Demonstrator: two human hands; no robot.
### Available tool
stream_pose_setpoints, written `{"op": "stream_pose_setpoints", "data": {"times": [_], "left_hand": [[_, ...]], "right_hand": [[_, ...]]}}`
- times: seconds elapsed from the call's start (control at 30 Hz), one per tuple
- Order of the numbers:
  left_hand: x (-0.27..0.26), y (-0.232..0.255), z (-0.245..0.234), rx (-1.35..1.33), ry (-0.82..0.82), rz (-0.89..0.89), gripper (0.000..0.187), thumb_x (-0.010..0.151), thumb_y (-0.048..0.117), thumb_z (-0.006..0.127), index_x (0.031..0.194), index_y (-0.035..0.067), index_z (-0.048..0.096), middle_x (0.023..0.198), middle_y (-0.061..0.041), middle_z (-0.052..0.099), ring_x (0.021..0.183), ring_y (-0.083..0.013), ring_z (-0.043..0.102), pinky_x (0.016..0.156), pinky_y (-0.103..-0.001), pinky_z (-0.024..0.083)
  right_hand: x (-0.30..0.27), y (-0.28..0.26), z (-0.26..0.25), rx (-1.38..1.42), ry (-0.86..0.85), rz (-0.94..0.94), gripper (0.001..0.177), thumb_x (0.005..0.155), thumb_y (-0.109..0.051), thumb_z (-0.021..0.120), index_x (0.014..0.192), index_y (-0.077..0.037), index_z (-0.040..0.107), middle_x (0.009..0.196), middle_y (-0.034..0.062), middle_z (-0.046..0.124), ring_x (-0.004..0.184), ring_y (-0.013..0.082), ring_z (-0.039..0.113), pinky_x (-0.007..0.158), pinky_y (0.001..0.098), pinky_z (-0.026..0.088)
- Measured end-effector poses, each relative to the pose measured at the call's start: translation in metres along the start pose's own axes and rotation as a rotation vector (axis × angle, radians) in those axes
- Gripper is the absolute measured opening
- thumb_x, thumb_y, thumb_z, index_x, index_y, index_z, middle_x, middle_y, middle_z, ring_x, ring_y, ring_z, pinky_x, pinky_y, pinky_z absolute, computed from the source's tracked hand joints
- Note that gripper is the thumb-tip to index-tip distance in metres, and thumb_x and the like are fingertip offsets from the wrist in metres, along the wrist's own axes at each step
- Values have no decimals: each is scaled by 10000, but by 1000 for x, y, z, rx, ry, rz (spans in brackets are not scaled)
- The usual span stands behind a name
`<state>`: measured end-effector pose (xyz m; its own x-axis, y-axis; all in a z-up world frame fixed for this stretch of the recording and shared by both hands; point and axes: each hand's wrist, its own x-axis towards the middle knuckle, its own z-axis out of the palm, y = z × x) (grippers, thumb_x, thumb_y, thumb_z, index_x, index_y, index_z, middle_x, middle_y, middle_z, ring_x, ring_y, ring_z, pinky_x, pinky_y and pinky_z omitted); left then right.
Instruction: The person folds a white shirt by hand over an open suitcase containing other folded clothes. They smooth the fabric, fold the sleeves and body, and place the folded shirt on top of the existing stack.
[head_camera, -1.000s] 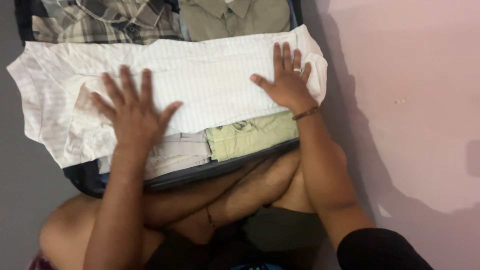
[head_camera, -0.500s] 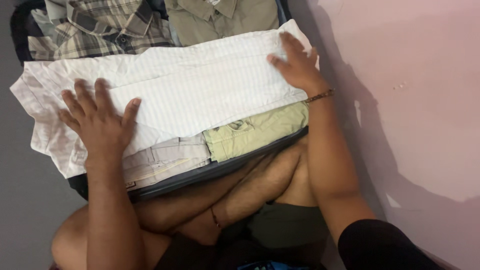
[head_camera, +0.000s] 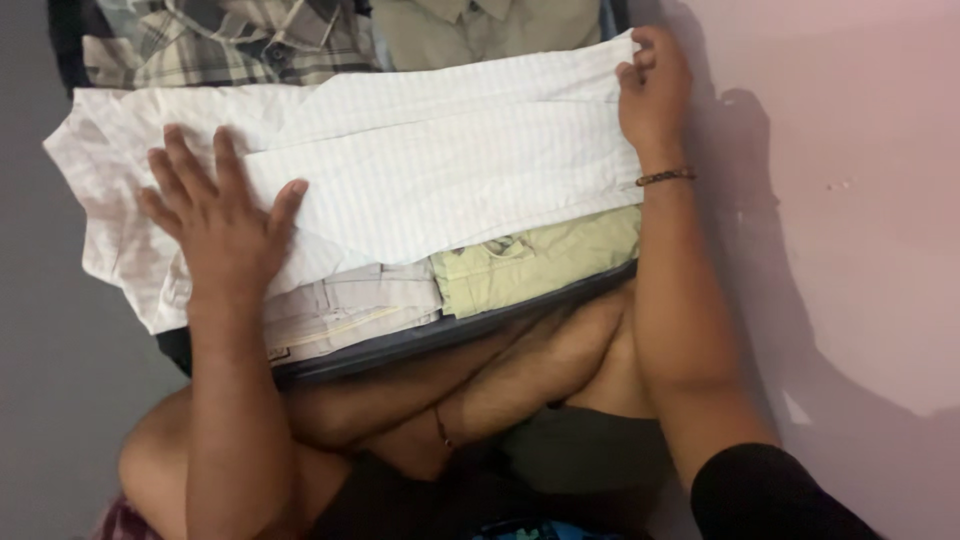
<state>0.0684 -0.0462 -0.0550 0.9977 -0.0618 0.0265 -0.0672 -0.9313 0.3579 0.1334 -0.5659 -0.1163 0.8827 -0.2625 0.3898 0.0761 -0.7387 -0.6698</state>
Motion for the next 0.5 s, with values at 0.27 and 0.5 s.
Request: {"op": "stream_pose_setpoints", "data": {"times": [0.27,0.5], "left_hand": [[2,-1,-5,21,-56,-43,940,977,785,431,1629,115,339,1686,-330,73,1558,-520,1,1181,-766,-5],[2,0,-8,33,-33,-4,912,1020,747,420,1640,81,354,1685,-334,81,1558,-507,2,1178,-763,-11]], "right_hand": [[-3,-7,-6,-36,66,-79,354,970,100,704,1270,-60,606,847,75,651,748,196,678,706,338,549],[-5,-19,-4,-299,82,-169,378,917,56,676,1268,-62,602,983,112,682,963,328,669,830,455,521]]}}
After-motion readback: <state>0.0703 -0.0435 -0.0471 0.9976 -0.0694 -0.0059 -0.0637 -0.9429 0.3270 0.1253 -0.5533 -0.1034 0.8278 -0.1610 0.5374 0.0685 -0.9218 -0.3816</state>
